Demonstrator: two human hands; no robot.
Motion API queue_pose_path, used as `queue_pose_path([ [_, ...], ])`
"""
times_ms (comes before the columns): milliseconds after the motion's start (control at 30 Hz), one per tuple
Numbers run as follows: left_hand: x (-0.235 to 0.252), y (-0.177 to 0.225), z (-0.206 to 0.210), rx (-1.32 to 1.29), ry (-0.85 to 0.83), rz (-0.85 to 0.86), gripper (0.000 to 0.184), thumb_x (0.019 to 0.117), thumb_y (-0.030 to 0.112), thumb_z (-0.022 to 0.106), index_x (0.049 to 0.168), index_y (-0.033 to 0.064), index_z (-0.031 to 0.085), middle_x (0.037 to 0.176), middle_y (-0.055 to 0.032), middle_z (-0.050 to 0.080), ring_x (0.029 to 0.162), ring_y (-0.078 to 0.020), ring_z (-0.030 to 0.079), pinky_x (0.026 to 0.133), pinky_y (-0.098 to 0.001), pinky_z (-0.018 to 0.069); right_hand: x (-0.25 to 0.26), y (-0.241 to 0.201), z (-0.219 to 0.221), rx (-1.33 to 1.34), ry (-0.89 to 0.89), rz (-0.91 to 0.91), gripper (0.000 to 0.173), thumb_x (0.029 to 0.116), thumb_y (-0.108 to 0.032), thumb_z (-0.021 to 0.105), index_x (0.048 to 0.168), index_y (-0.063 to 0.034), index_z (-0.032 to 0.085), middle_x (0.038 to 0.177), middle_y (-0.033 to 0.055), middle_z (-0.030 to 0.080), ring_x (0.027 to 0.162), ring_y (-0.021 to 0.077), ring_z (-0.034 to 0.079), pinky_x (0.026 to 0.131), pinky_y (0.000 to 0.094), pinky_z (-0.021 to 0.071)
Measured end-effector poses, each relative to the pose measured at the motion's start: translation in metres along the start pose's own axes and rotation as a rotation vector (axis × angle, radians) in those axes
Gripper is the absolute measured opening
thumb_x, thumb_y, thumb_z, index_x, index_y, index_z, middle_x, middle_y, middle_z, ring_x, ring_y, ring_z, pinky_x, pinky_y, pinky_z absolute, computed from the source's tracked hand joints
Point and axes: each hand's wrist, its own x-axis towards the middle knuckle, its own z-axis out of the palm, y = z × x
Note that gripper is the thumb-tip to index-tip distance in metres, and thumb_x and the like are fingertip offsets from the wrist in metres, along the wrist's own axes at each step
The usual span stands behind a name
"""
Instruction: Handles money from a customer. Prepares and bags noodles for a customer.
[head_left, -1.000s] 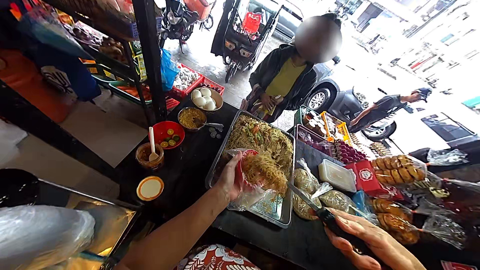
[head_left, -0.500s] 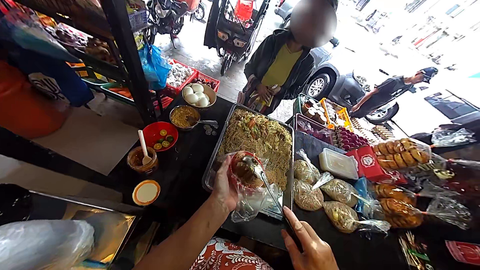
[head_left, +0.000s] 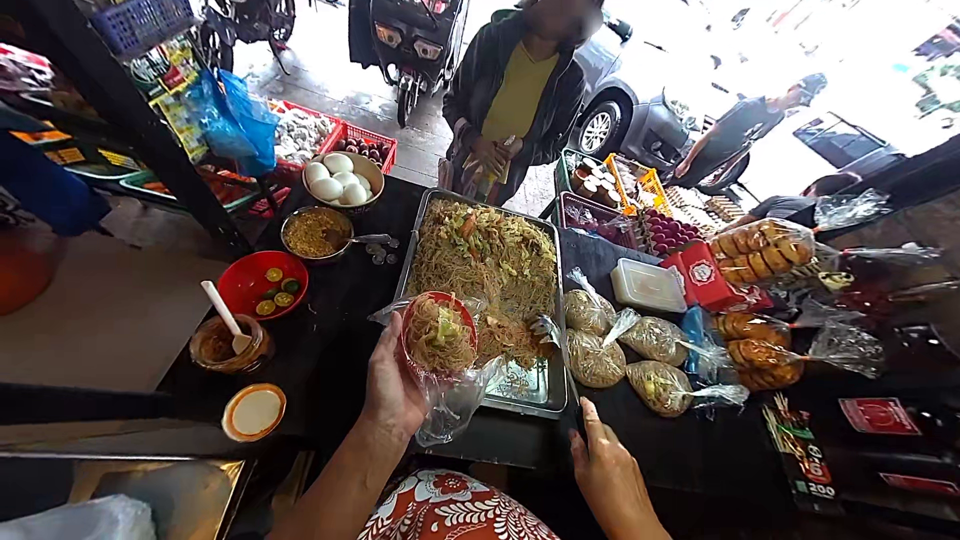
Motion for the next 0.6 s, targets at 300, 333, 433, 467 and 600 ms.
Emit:
queue_pose_path([
  [300,-0.011,0.004,-0.01,0.013,0.031,-0.008,0.051,0.1091,0.049,0.028,0.134,0.0142,0.056,0.12,-0.0135,0.068,0.107,-0.0297,0.07,0.081,-0.0527,0.0609,0.013,-0.08,-0.023,1.492,-0.535,0.583,0.032,0.113,-0.021,0.03,0.138,-0.0052,0.041,0.073,0.0045,0.057,0.04,0.0075,0.049,0.034,0.022,0.0459],
  [333,-0.011,0.004,-0.011,0.011,0.029,-0.005,0.051,0.1091,0.049,0.029,0.134,0.0142,0.057,0.12,-0.0136,0.069,0.107,-0.0298,0.07,0.081,-0.0528,0.0609,0.018,-0.081,-0.026,1.674,-0.549,0.634,0.033,0.1132,-0.022,0.028,0.135,-0.0044,0.044,0.073,0.0044,0.058,0.04,0.0051,0.049,0.034,0.019,0.0447],
  [433,-0.011,0.005,-0.011,0.008,0.036,-0.01,0.051,0.1089,0.049,0.029,0.133,0.014,0.057,0.119,-0.0137,0.069,0.106,-0.03,0.07,0.08,-0.0531,0.0608,0.027,-0.066,-0.033,2.067,-0.648,0.686,0.042,0.1124,-0.029,0.028,0.133,-0.0016,0.052,0.074,0.0031,0.059,0.04,0.0026,0.052,0.035,0.0152,0.045],
  [467,-0.011,0.005,-0.011,0.008,0.038,-0.014,0.051,0.1089,0.049,0.029,0.134,0.0141,0.057,0.119,-0.0137,0.069,0.106,-0.0303,0.07,0.081,-0.0533,0.0607,0.028,-0.059,-0.035,2.146,-0.695,0.668,0.044,0.1119,-0.031,0.028,0.135,-0.0012,0.052,0.075,0.003,0.06,0.041,0.0025,0.052,0.035,0.0148,0.0457],
  [600,-0.008,0.005,-0.007,-0.012,0.015,0.004,0.051,0.1092,0.048,0.029,0.134,0.0135,0.056,0.119,-0.0138,0.068,0.108,-0.0294,0.069,0.084,-0.0525,0.0599,0.023,-0.045,-0.049,2.264,-0.771,0.57,0.045,0.1109,-0.03,0.031,0.139,-0.0011,0.049,0.08,0.0047,0.06,0.042,0.0035,0.054,0.037,0.0154,0.0483],
])
